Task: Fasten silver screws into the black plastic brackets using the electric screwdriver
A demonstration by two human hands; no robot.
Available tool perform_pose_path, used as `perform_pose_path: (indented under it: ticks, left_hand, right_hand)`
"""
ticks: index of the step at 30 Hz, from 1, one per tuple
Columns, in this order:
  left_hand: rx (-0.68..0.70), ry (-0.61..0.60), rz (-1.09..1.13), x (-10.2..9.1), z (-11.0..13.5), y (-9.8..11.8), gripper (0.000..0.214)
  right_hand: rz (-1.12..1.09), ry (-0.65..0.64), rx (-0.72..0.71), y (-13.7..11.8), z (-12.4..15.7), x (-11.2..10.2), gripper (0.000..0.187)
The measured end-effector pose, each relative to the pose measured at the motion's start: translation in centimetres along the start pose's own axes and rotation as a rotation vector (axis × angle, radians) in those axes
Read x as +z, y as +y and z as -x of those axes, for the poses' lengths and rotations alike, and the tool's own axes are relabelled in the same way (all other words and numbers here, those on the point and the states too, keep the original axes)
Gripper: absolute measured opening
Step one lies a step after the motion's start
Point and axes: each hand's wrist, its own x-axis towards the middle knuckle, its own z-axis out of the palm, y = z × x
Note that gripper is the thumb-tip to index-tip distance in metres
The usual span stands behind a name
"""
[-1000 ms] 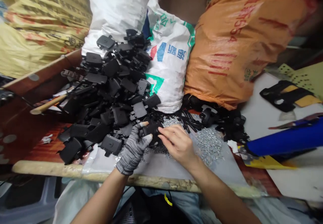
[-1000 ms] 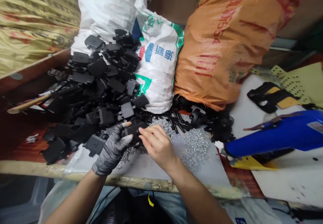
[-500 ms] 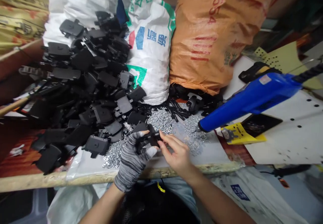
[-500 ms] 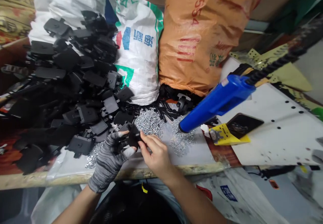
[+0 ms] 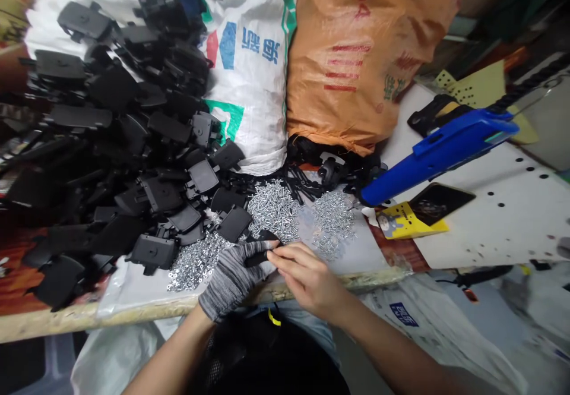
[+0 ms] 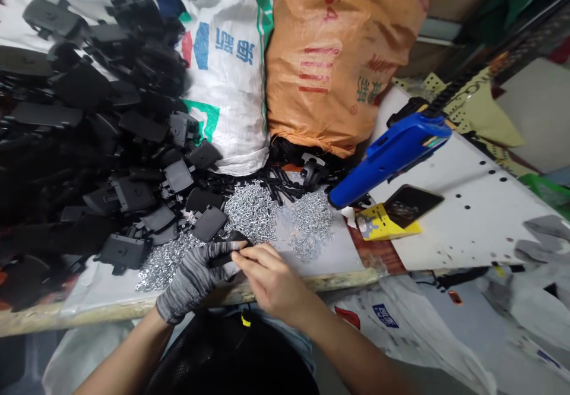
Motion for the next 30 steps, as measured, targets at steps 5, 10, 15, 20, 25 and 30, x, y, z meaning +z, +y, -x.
perform_pose_path:
  ticks: [5, 10, 15, 20, 25, 30]
  left_hand:
    - [-0.146, -0.023, 0.512, 0.8, -0.2, 0.0, 0.036]
    - [-0.538, -0.088, 1.070, 0.8, -0.6, 0.0, 0.043]
    - [-0.512, -0.079, 1.026, 1.4, -0.3, -0.3, 0.049]
    - [-0.229, -0.060, 0.670, 2.6, 0.3, -0.6, 0.051]
    - [-0.220, -0.032, 0.439, 3.4, 0.2, -0.3, 0.054]
    - [-0.135, 0.013, 0.303, 3.6, 0.1, 0.0, 0.049]
  right_hand:
    - [0.300, -0.121, 0.434, 4.2, 1.1, -3.4, 0.015]
    - [0.471, -0.225, 0.587, 7.4, 1.9, -3.4, 0.012]
    - [0.414, -0.183, 0.599, 7.0, 1.5, -3.7, 0.008]
    - [0.082, 0.119, 0.546, 4.5, 0.0, -3.9, 0.014]
    - [-0.132, 0.094, 0.332, 0.7, -1.9, -2.2, 0.005]
    - [0.087, 0.009, 0.047, -0.6, -2.7, -1.3, 0.015]
